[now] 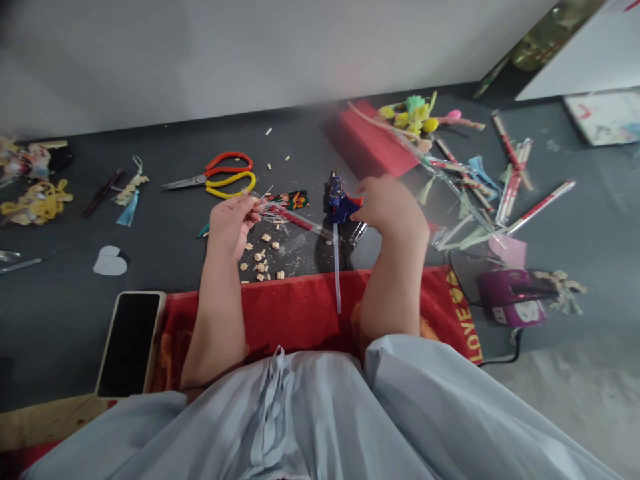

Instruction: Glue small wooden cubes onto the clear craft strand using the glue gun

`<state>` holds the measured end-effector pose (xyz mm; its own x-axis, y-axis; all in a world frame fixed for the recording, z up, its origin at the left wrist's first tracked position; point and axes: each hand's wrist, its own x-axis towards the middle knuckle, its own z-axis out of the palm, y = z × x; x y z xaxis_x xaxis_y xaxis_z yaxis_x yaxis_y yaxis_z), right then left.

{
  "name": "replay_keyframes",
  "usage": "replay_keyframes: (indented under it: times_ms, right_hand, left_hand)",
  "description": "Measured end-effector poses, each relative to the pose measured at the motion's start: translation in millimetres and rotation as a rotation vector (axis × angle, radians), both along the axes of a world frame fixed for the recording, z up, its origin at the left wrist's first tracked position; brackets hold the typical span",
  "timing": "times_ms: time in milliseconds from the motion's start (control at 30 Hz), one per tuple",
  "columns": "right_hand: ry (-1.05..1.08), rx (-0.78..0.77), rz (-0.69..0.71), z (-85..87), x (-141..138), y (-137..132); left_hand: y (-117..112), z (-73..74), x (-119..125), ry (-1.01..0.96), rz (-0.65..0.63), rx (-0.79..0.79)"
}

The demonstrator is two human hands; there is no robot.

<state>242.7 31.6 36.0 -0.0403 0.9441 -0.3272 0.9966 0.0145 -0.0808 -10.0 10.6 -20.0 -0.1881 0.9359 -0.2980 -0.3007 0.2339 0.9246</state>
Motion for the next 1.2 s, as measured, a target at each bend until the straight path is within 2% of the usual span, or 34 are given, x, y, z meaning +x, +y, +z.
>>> replay_keyframes:
  times_ms: [200, 400, 733, 867, 967, 1067, 1200]
  right_hand:
    - [-0.025, 0.048, 0.013, -15.0, -4, 0]
    - [-0.039, 0.044, -0.016, -16.2, -9, 0]
    - [-0.031, 0.074, 0.062, -18.9, -4, 3]
    - [0.064, 0.046, 0.094, -15.7, 5, 7]
    - [0.164, 0.029, 0.044, -9.4, 9, 6]
    - [0.312, 0.029, 0.007, -4.8, 10, 5]
    - [0.558, 0.059, 0.034, -4.3, 10, 4]
  left_hand:
    - [0, -2.0, 0, -0.001, -0.003, 0.012]
    - [-1, -0.2, 0, -0.001, -0.006, 0.018]
    - [-1, -0.3, -1, 0.006, -0.01, 0.017]
    - [-1, 0.5, -1, -0.004, -0.011, 0.014]
    - [-1, 1.1, -1, 0.0, -0.013, 0.007]
    - [-1, 1.0, 0, 0.009, -0.017, 0.01]
    - [-1, 0.9, 0, 0.035, -0.021, 0.01]
